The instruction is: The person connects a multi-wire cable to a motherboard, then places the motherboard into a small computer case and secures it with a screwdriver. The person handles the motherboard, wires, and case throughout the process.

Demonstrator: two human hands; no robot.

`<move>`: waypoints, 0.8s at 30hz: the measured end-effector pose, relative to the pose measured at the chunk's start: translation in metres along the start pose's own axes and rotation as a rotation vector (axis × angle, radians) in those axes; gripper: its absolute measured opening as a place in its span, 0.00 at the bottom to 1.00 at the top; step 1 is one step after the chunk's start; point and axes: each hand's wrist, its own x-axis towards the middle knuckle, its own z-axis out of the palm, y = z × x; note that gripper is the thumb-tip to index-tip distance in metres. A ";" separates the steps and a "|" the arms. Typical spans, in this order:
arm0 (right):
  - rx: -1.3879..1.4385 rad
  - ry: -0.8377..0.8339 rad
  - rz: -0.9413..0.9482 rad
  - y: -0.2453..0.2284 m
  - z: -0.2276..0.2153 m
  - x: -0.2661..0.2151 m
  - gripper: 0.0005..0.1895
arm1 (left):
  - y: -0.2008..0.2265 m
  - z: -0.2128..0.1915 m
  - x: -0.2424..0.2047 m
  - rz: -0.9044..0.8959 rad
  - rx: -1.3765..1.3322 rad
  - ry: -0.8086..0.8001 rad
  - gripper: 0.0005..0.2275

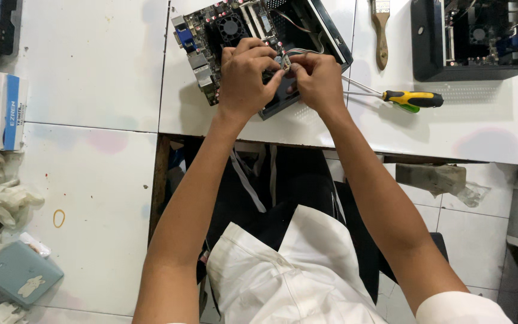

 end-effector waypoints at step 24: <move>0.072 0.024 -0.120 0.018 0.003 0.005 0.09 | 0.005 -0.005 -0.003 0.007 -0.021 0.007 0.05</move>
